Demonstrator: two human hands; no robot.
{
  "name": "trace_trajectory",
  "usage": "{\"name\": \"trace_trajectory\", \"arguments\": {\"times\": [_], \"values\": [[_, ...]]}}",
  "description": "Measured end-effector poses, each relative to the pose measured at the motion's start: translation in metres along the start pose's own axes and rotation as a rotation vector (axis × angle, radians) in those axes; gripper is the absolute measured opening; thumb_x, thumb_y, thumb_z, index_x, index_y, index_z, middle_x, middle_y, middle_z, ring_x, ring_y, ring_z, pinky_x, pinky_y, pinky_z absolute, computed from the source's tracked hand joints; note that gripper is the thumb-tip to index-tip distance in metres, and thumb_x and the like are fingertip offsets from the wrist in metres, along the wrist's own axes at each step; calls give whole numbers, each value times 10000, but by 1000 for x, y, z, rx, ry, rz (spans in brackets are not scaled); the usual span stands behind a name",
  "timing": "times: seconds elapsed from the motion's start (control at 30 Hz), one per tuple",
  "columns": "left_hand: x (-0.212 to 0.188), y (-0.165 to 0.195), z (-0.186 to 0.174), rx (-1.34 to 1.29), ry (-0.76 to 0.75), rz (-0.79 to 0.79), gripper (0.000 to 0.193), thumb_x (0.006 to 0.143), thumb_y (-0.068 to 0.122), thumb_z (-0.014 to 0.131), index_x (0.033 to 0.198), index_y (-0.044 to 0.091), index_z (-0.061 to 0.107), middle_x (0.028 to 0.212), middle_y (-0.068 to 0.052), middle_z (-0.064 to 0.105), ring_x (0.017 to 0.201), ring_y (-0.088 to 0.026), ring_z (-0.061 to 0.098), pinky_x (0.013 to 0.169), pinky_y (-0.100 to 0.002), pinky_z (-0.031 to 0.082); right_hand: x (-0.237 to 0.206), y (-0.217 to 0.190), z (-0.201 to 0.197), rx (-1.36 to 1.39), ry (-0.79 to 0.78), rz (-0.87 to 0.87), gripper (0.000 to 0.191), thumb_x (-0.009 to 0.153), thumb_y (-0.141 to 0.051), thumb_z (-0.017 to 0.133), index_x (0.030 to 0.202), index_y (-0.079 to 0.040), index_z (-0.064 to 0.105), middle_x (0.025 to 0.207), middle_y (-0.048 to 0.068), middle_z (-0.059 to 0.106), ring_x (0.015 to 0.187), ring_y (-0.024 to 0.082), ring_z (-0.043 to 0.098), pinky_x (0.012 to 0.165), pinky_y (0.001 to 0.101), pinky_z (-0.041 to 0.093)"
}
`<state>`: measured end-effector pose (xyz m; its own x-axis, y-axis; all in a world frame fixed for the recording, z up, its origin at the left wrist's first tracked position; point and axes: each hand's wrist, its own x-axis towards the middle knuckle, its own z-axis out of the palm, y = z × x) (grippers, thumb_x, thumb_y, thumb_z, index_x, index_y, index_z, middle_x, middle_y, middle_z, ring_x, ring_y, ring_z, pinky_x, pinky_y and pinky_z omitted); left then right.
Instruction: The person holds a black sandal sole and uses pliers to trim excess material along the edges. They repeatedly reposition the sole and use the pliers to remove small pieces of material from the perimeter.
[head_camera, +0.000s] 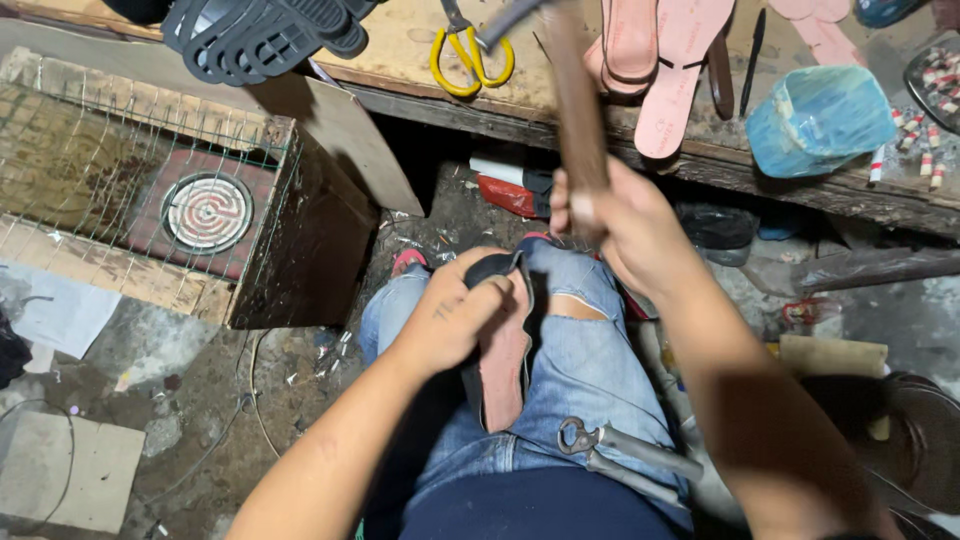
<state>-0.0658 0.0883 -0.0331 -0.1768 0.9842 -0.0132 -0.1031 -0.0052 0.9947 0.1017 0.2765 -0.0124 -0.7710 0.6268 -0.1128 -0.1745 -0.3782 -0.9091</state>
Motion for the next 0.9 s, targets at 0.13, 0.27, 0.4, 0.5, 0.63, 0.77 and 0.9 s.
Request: {"name": "trace_trajectory", "arguments": {"times": [0.13,0.27,0.4,0.5,0.63,0.77,0.9], "values": [[8,-37,-17,42,74,-24,349,965,190,570,1227,-24,656,1020,-28,681,948,-119,624,871,-288,528,-68,-5,8,-332,24,-154,398,932,-89,643,1303,-31,510,894,48,603,736,145,630,668,329,562],[16,-59,-24,-350,11,-120,395,935,167,564,1289,0,619,1103,-62,739,1029,-165,687,964,-312,540,-99,8,30,-683,167,197,328,918,-176,689,1201,-44,589,713,36,615,603,139,596,545,311,481],[18,-72,-28,-659,51,-232,482,996,389,542,1290,20,638,1080,-79,730,976,-197,691,897,-364,559,-105,16,44,-897,179,184,321,901,-233,709,1170,-77,628,680,17,611,594,104,584,545,283,487],[20,-79,-31,-911,17,-306,675,1032,635,446,1216,21,656,1032,-114,742,907,-229,715,839,-390,578,-109,12,45,-706,130,-13,332,948,-253,676,1202,-50,606,765,27,609,671,102,580,608,265,495],[25,-83,-32,-889,55,-312,668,1023,631,418,1196,34,665,1044,-132,742,917,-244,726,866,-390,588,-100,17,58,-442,84,-621,229,1038,-341,631,1026,-113,632,883,28,663,795,119,674,783,293,609],[26,-84,-32,-802,144,-287,577,1052,511,429,1296,50,676,1122,-97,747,967,-200,713,901,-360,577,-75,21,76,-1285,116,51,375,935,-297,700,1171,-8,666,974,181,722,911,300,675,772,422,533],[27,-86,-36,-913,154,-332,545,1083,486,421,1300,37,642,1104,-113,735,960,-221,721,885,-375,581,-86,0,80,-1075,54,-7,381,935,-332,644,1159,-24,656,989,180,781,951,337,753,821,459,564]]}}
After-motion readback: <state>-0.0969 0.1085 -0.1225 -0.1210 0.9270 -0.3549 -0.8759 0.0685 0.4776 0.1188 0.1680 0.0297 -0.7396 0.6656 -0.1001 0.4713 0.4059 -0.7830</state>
